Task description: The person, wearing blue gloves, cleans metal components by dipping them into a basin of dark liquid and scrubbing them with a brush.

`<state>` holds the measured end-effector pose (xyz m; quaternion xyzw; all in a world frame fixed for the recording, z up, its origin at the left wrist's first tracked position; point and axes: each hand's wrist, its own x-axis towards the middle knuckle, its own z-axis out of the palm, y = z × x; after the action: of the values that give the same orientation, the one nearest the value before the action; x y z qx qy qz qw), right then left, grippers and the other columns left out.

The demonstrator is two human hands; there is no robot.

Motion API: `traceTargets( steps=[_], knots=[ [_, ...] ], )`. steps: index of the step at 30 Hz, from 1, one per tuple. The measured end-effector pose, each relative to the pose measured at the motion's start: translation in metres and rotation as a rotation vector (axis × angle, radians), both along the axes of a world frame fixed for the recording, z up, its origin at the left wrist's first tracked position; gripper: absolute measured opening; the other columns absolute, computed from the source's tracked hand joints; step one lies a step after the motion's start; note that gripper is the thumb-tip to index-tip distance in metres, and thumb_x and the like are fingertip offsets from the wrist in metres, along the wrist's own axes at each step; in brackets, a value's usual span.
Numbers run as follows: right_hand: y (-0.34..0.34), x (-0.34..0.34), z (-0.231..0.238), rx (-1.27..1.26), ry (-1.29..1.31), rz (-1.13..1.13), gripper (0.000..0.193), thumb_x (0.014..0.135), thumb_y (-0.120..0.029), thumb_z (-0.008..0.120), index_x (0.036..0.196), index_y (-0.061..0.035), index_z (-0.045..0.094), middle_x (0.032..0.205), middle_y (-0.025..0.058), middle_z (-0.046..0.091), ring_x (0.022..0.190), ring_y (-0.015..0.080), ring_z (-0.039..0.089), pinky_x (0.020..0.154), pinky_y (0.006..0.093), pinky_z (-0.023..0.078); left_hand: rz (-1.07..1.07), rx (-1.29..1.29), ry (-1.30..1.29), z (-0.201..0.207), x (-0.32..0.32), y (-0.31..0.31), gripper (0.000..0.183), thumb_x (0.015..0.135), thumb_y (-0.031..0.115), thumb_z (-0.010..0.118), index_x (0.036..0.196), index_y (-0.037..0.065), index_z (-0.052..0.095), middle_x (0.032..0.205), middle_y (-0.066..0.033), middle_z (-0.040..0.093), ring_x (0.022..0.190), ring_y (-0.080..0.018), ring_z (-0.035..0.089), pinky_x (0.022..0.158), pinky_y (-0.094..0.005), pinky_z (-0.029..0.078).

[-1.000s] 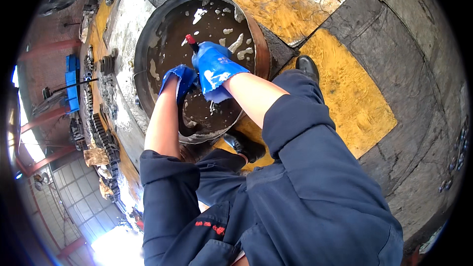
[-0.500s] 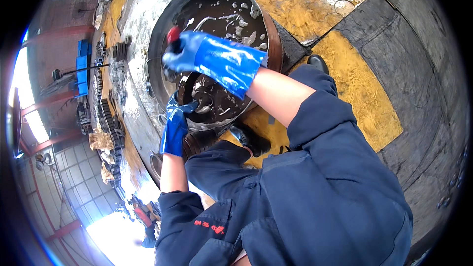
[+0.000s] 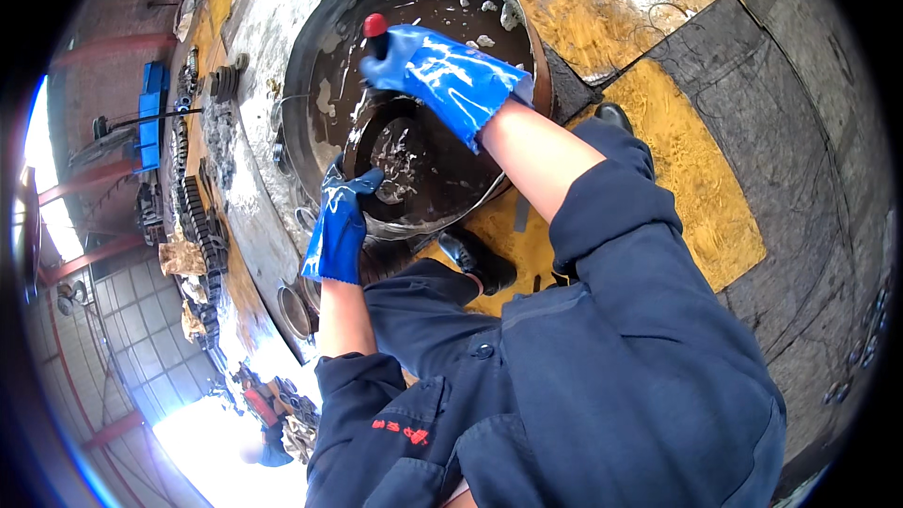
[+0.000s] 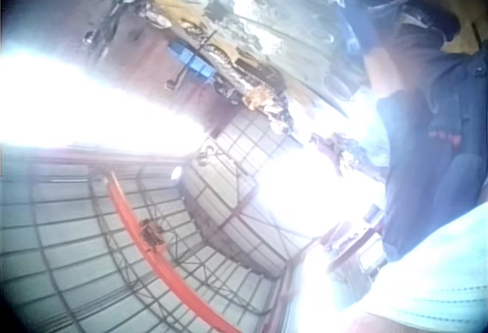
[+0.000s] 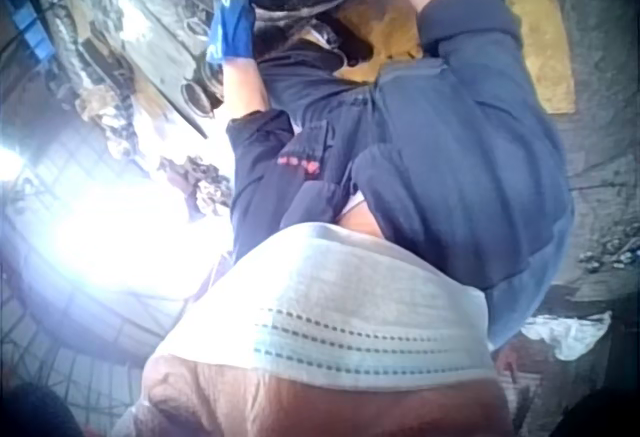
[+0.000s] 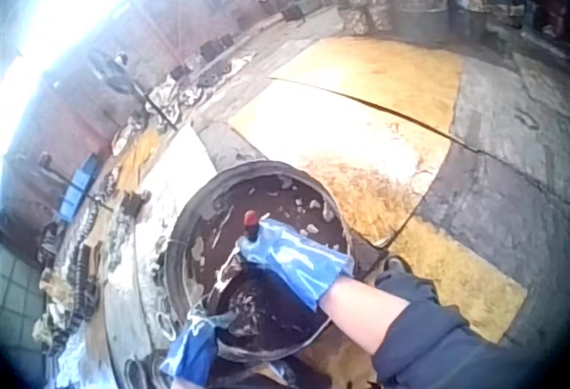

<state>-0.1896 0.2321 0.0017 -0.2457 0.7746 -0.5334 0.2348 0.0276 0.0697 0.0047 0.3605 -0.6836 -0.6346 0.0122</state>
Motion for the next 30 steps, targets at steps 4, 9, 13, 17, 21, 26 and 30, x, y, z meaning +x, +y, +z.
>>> traceTargets(
  steps=[4, 9, 13, 17, 21, 26, 30],
  knots=[
    [-0.013, 0.052, 0.039, -0.24, 0.061, 0.329, 0.042, 0.092, -0.048, 0.075, 0.099, -0.0064, 0.079, 0.088, 0.0144, 0.077, 0.082, 0.0277, 0.076, 0.082, 0.041, 0.061, -0.013, 0.009, 0.092, -0.016, 0.014, -0.014, 0.047, 0.085, -0.006, 0.072, 0.132, 0.001, 0.072, 0.118, -0.0078, 0.077, 0.104, -0.0229, 0.072, 0.095, -0.038, 0.055],
    [-0.031, 0.022, 0.006, -0.176, 0.121, 0.355, 0.035, 0.092, -0.041, 0.072, 0.093, -0.0073, 0.078, 0.078, 0.0125, 0.074, 0.074, 0.0252, 0.074, 0.075, 0.04, 0.06, -0.102, -0.106, 0.054, 0.006, 0.008, 0.005, 0.047, 0.085, -0.004, 0.074, 0.133, 0.0, 0.071, 0.12, -0.0099, 0.077, 0.105, -0.0244, 0.072, 0.096, -0.0381, 0.056],
    [-0.026, -0.009, -0.037, 0.12, -0.16, -0.002, 0.041, 0.092, -0.048, 0.067, 0.099, -0.0093, 0.078, 0.091, 0.0139, 0.076, 0.084, 0.0258, 0.072, 0.078, 0.0404, 0.056, 0.079, 0.003, 0.106, -0.019, 0.02, -0.012, 0.056, 0.08, -0.009, 0.077, 0.134, -0.002, 0.067, 0.117, -0.0121, 0.076, 0.103, -0.0251, 0.073, 0.097, -0.0373, 0.057],
    [-0.027, -0.02, -0.076, 0.24, -0.336, -0.21, 0.052, 0.092, -0.049, 0.064, 0.121, -0.0084, 0.078, 0.12, 0.0222, 0.077, 0.114, 0.0363, 0.073, 0.097, 0.0425, 0.057, 0.151, 0.036, 0.189, -0.032, 0.008, -0.011, 0.056, 0.077, -0.009, 0.078, 0.131, 0.0, 0.068, 0.111, -0.0097, 0.076, 0.095, -0.0232, 0.073, 0.089, -0.0352, 0.058],
    [-0.04, 0.007, -0.099, 0.342, -0.179, -0.288, 0.052, 0.096, -0.052, 0.058, 0.122, -0.0114, 0.077, 0.121, 0.0244, 0.075, 0.119, 0.0393, 0.07, 0.103, 0.0435, 0.054, 0.216, 0.068, 0.183, -0.039, 0.008, -0.027, 0.051, 0.08, -0.007, 0.079, 0.129, 0.006, 0.071, 0.107, -0.0085, 0.076, 0.092, -0.0217, 0.072, 0.08, -0.0341, 0.057],
    [-0.046, 0.013, -0.07, 0.365, -0.195, -0.153, 0.046, 0.094, -0.045, 0.063, 0.117, -0.0079, 0.079, 0.116, 0.0198, 0.079, 0.109, 0.0319, 0.075, 0.097, 0.044, 0.057, 0.327, 0.156, 0.135, -0.048, 0.014, -0.047, 0.046, 0.084, -0.002, 0.075, 0.129, 0.006, 0.069, 0.103, -0.0093, 0.076, 0.086, -0.0246, 0.072, 0.077, -0.039, 0.059],
    [-0.044, 0.039, -0.036, -0.146, -0.346, 0.012, 0.032, 0.099, -0.034, 0.063, 0.106, -0.0069, 0.078, 0.1, 0.0104, 0.079, 0.088, 0.0156, 0.069, 0.082, 0.037, 0.057, 0.297, 0.247, 0.205, -0.041, 0.017, -0.045, 0.043, 0.087, 0.001, 0.07, 0.13, 0.003, 0.068, 0.105, -0.0118, 0.076, 0.087, -0.0261, 0.072, 0.08, -0.0397, 0.059]
  ],
)
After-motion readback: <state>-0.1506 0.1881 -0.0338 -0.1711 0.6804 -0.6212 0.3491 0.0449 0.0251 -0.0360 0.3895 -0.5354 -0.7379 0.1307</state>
